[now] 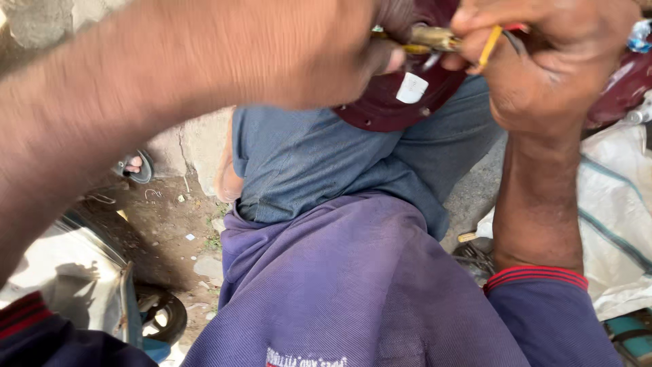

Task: The person repairs a ceiling fan motor by using a screwdriver to tighten internal screws, a hammer to strike a metal rod for positioning parts, and by hand to manipulate the electrical wires.

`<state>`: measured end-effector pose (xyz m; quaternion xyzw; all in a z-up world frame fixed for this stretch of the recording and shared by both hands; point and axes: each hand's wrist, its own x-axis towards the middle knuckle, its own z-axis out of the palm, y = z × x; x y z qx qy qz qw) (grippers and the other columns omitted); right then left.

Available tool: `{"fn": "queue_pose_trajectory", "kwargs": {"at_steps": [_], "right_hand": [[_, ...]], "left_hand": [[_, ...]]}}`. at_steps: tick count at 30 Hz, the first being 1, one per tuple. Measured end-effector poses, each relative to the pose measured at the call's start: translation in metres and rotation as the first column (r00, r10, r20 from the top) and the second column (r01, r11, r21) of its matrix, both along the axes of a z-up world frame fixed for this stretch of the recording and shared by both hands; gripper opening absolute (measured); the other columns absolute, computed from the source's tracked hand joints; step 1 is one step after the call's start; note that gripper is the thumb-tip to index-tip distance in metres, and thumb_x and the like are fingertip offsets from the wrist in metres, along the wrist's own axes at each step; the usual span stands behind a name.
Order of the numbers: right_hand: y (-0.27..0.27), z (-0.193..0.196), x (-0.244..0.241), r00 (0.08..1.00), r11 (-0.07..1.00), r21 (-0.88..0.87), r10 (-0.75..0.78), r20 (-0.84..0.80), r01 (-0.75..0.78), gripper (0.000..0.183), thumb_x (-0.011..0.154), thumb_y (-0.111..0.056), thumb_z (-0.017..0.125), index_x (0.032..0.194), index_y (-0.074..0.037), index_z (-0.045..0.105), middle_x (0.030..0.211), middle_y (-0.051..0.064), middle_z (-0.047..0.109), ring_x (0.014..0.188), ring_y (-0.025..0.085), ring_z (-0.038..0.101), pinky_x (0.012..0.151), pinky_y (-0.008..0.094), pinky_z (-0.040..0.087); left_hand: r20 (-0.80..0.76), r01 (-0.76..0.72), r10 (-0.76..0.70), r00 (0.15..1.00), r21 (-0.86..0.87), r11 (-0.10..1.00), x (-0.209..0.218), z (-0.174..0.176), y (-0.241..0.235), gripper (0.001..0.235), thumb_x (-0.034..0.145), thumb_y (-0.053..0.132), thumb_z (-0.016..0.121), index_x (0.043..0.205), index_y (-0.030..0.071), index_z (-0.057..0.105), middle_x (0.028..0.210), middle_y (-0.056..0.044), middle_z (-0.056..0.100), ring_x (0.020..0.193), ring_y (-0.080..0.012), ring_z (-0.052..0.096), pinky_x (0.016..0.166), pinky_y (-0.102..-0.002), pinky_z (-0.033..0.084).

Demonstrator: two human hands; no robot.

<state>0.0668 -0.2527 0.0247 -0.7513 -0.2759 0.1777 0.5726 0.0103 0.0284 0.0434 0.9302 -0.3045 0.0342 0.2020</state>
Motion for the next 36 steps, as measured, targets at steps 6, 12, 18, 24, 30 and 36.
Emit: {"fn": "queue_pose_trajectory", "kwargs": {"at_steps": [6,12,18,24,30,36], "right_hand": [[0.000,-0.007,-0.009,1.000,0.999,-0.046,0.015,-0.021,-0.016,0.018,0.110,-0.011,0.079,0.111,0.006,0.074,0.095,0.014,0.073,0.074,0.018,0.068,0.069,0.025,0.056],[0.007,-0.023,-0.031,0.962,0.995,-0.005,-0.098,0.257,0.103,0.033,0.104,-0.023,0.088,0.117,0.003,0.072,0.115,0.010,0.070,0.099,0.018,0.072,0.089,0.028,0.061],[0.001,-0.021,-0.057,0.917,0.941,-0.239,-0.136,0.376,0.238,0.022,0.107,-0.009,0.089,0.113,0.006,0.073,0.113,0.011,0.070,0.098,0.017,0.071,0.085,0.028,0.058],[0.006,-0.017,-0.053,0.958,0.947,-0.222,-0.183,0.223,0.233,0.012,0.097,-0.002,0.077,0.106,0.004,0.073,0.108,0.014,0.068,0.079,0.012,0.062,0.070,0.023,0.050],[0.014,-0.025,-0.057,0.909,0.959,-0.113,-0.205,0.363,0.261,0.016,0.104,-0.002,0.082,0.112,0.003,0.070,0.107,0.012,0.067,0.087,0.012,0.065,0.074,0.023,0.052],[0.020,-0.025,-0.046,0.948,0.980,-0.041,-0.180,0.264,0.197,0.012,0.106,0.000,0.079,0.109,0.003,0.068,0.105,0.010,0.066,0.088,0.011,0.064,0.076,0.022,0.051]], "left_hand": [[-0.053,0.125,-0.120,0.991,0.090,0.988,-0.022,0.023,-0.030,0.009,0.082,0.021,0.070,0.085,0.015,0.075,0.075,-0.006,0.070,0.071,-0.0236,0.069,0.051,-0.038,0.051],[0.078,0.141,-0.155,0.985,0.166,0.976,-0.022,0.025,-0.033,0.019,0.085,0.020,0.065,0.086,0.005,0.077,0.075,-0.008,0.066,0.075,-0.0251,0.065,0.078,-0.042,0.049],[0.237,0.025,-0.092,0.967,0.273,0.962,-0.038,0.007,-0.028,0.030,0.104,0.021,0.061,0.124,0.003,0.075,0.080,0.001,0.056,0.073,-0.0159,0.058,0.085,-0.039,0.045],[0.270,0.085,-0.134,0.954,0.185,0.979,-0.034,0.008,-0.015,0.022,0.094,0.025,0.064,0.107,0.010,0.074,0.092,0.001,0.060,0.085,-0.0149,0.060,0.087,-0.039,0.046],[0.177,0.051,-0.068,0.982,0.101,0.994,-0.033,0.009,-0.003,0.034,0.103,0.024,0.061,0.131,0.007,0.071,0.088,0.003,0.058,0.085,-0.0152,0.059,0.082,-0.036,0.043],[-0.336,-0.243,0.149,0.930,-0.259,0.935,-0.049,0.020,0.016,0.026,0.102,0.011,0.066,0.125,-0.001,0.061,0.099,-0.014,0.062,0.090,-0.0313,0.064,0.079,-0.046,0.049]]}}
